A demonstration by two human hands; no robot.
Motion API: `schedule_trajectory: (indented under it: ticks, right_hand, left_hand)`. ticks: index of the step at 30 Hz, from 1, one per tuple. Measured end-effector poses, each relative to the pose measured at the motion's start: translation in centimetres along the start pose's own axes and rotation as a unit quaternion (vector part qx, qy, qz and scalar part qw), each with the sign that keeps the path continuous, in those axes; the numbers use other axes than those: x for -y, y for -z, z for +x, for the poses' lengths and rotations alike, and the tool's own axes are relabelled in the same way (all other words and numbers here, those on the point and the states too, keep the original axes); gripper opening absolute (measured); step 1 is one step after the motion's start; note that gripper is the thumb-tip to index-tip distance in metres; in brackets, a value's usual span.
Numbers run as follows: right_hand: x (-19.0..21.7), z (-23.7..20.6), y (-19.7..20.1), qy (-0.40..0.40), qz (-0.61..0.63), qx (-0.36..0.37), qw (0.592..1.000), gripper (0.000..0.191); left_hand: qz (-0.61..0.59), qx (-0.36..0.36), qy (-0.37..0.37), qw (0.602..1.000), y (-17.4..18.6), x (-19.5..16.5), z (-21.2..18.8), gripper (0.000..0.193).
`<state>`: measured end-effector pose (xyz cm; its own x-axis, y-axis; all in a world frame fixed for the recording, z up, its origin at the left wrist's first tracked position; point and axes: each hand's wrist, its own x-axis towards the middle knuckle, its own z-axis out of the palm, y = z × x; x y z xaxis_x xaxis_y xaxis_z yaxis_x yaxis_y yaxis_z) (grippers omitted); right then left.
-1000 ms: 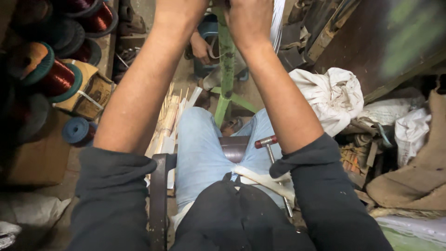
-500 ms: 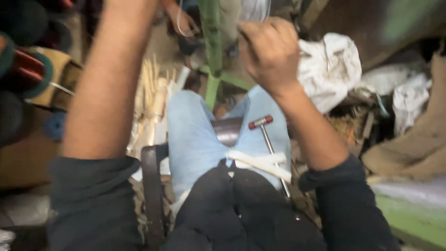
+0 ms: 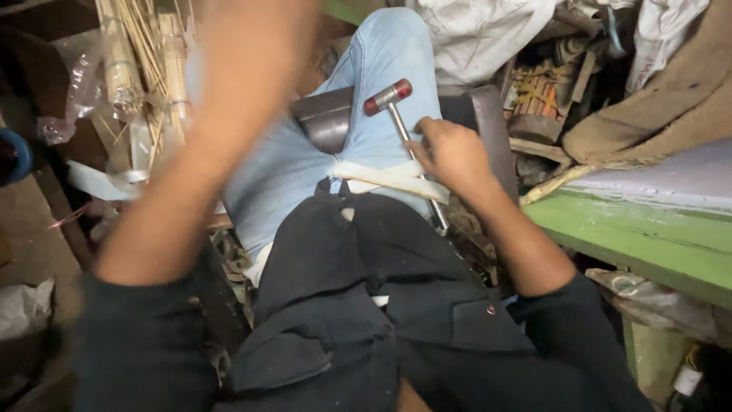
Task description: The person winds white wire onto a green stand using a wooden stick and a hammer. They repeatedly wrap the wire, tap it into place, and adjust the coil with their hands.
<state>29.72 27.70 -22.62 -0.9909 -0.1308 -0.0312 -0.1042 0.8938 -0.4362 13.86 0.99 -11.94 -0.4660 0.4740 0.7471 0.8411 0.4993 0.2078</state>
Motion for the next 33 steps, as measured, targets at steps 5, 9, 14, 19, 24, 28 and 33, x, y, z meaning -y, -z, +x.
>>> schedule_trajectory:
  ticks: [5,9,14,19,24,28,33]
  right_hand:
    - [-0.1,3.6,-1.1,-0.060,-0.055,0.104,0.991,0.035]
    - [2.0,5.9,1.9,-0.044,0.083,-0.017,0.995,0.027]
    - [6.0,7.5,8.6,0.128,0.310,-0.162,0.928,0.027]
    - [7.8,11.9,8.8,0.241,0.399,-0.194,0.863,0.035]
    - [7.8,20.9,2.7,0.353,0.293,-0.387,0.800,0.043]
    - [7.8,28.8,0.9,0.323,0.194,-0.471,0.797,0.024]
    - [9.3,32.9,0.0,0.284,0.321,-0.439,0.790,0.032]
  left_hand:
    - [-0.157,0.442,0.020,0.883,-9.5,-5.8,-13.8,0.043]
    - [-0.212,0.401,0.042,0.890,-11.1,-6.7,-16.2,0.057]
    - [-0.182,0.405,-0.016,0.896,-10.6,-5.8,-14.6,0.017]
    - [-0.355,0.411,0.055,0.838,-10.0,-5.2,-15.5,0.028]
    - [-0.355,0.451,0.088,0.814,-10.2,-5.3,-15.0,0.029]
    - [-0.394,0.473,0.076,0.784,-11.0,-4.5,-15.1,0.035]
    - [-0.412,0.514,0.070,0.749,-12.7,-3.5,-16.8,0.042]
